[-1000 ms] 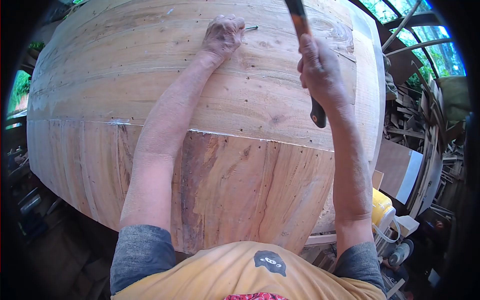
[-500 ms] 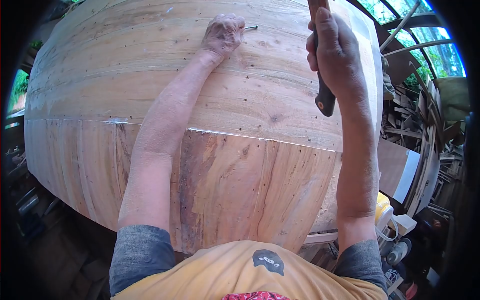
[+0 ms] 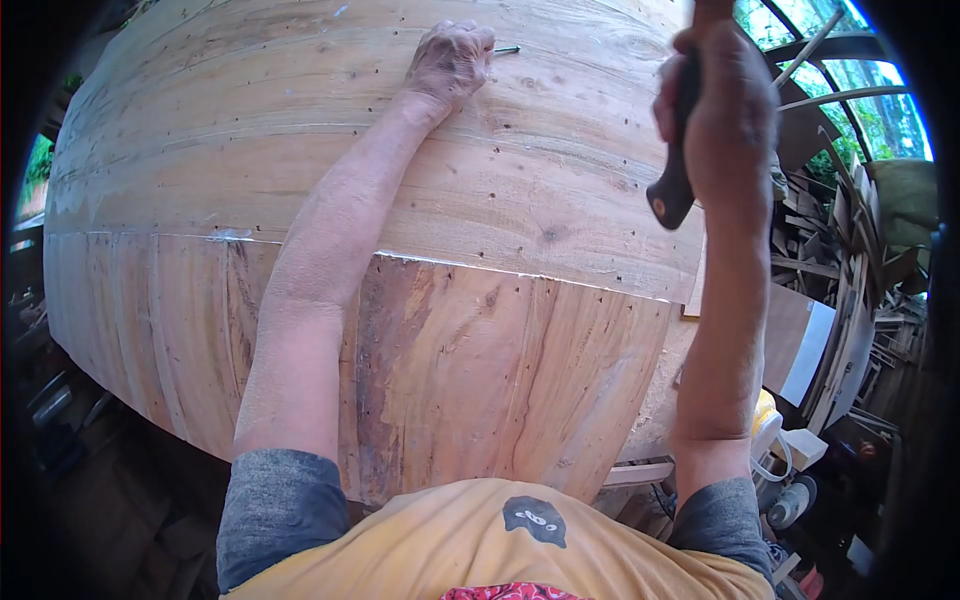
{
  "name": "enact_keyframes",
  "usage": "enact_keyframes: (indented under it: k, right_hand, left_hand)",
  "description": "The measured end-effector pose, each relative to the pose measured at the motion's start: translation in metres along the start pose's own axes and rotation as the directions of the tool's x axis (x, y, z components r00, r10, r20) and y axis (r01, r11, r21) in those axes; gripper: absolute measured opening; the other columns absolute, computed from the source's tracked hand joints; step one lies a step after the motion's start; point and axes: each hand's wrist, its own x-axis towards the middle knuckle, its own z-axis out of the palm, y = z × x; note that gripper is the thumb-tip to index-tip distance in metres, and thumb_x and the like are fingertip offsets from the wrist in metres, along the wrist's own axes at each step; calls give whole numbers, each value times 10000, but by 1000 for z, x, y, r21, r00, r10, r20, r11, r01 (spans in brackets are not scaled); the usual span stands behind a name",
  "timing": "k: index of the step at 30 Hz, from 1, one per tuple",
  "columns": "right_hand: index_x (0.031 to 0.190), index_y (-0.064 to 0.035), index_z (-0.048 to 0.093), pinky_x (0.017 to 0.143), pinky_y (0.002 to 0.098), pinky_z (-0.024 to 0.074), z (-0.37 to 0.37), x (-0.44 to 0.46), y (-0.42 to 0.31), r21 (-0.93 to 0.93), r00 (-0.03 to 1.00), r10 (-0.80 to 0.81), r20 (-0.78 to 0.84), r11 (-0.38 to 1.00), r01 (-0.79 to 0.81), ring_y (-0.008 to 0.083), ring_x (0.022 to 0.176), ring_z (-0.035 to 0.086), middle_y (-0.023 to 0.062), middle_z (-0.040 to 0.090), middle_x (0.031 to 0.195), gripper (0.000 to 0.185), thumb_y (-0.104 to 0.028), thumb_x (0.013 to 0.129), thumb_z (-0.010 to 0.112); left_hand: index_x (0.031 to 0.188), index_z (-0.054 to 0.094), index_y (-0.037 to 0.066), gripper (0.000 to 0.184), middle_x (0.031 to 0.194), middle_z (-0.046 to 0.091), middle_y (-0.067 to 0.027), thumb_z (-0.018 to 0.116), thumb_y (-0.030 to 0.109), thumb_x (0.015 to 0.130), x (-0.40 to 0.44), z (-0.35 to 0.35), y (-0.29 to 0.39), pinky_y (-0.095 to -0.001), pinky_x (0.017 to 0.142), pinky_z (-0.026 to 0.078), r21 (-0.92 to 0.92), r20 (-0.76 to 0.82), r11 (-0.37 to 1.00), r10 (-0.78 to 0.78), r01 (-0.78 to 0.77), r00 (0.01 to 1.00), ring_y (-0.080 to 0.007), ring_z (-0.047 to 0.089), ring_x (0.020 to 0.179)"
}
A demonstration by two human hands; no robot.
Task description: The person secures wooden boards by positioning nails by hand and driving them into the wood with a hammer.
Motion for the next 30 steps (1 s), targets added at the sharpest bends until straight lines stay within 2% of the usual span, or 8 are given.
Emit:
enact_keyframes:
  k: [4, 7, 9, 15, 19, 23, 26, 30]
  right_hand:
    - [994, -56, 581, 429, 267, 398, 7, -11, 31, 18, 996, 81, 41, 996, -82, 104, 477, 514, 18, 550, 644, 455, -445, 1117, 380]
    - [940, -49, 559, 503, 318, 473, 18, -17, 114, -703, 822, 510, 251, 680, -208, 112, 551, 557, 30, 568, 712, 566, -571, 1088, 398]
    - [962, -40, 562, 481, 292, 450, 17, -20, 93, -452, 779, 594, 202, 762, -464, 105, 536, 544, 24, 554, 696, 579, -580, 1087, 396]
    - [961, -55, 554, 457, 261, 447, 1, -17, 51, -34, 959, 245, 143, 970, -243, 79, 527, 546, 16, 564, 667, 547, -569, 1086, 413]
    - [955, -50, 553, 430, 264, 401, 17, -11, 104, -325, 889, 432, 155, 872, -367, 107, 481, 503, -3, 501, 609, 477, -480, 1107, 415]
    - [907, -19, 586, 571, 439, 495, 11, -25, 108, -434, 728, 668, 154, 708, -558, 297, 637, 621, 175, 611, 710, 523, -491, 1084, 444]
    - [1058, 12, 612, 814, 554, 502, -11, -43, 135, -645, 855, 482, 191, 719, -261, 505, 910, 650, 308, 686, 939, 602, -543, 1086, 378]
    - [976, 10, 621, 748, 508, 490, -8, -47, 140, -641, 871, 480, 108, 703, -308, 427, 777, 633, 268, 637, 808, 627, -575, 1073, 418]
  left_hand:
    - [896, 678, 106, 54, 919, 680, -98, 655, 148, 920, 2, -1, -2, -437, 874, 522, -13, -24, 1000, 2, -2, 1000, -318, 648, 917]
    - [879, 653, 95, 42, 876, 663, -94, 691, 112, 877, -2, 3, 1, -432, 828, 519, -42, -54, 999, 11, -14, 998, -317, 634, 889]
    - [880, 653, 93, 48, 878, 663, -95, 697, 111, 874, 1, 1, -1, -432, 829, 520, -43, -29, 999, -12, 11, 1000, -315, 634, 893]
    - [874, 653, 89, 58, 871, 663, -99, 709, 100, 862, 0, 0, 1, -433, 833, 519, -20, -65, 1000, 13, -14, 998, -316, 635, 885]
    - [865, 650, 80, 54, 870, 660, -108, 702, 93, 860, -2, 1, 0, -436, 832, 515, -53, -81, 998, 12, -17, 997, -326, 632, 873]
    - [864, 653, 71, 42, 872, 657, -119, 694, 80, 859, 4, 0, -8, -446, 819, 509, -101, -139, 994, 28, -42, 990, -335, 626, 860]
    - [868, 657, 66, 37, 872, 656, -122, 689, 85, 864, -6, -1, -4, -452, 812, 505, -144, -142, 988, 29, -49, 989, -342, 623, 855]
    - [862, 647, 56, 43, 862, 644, -148, 689, 57, 866, -7, -10, 15, -453, 815, 500, -47, -84, 999, 17, -21, 996, -347, 620, 854]
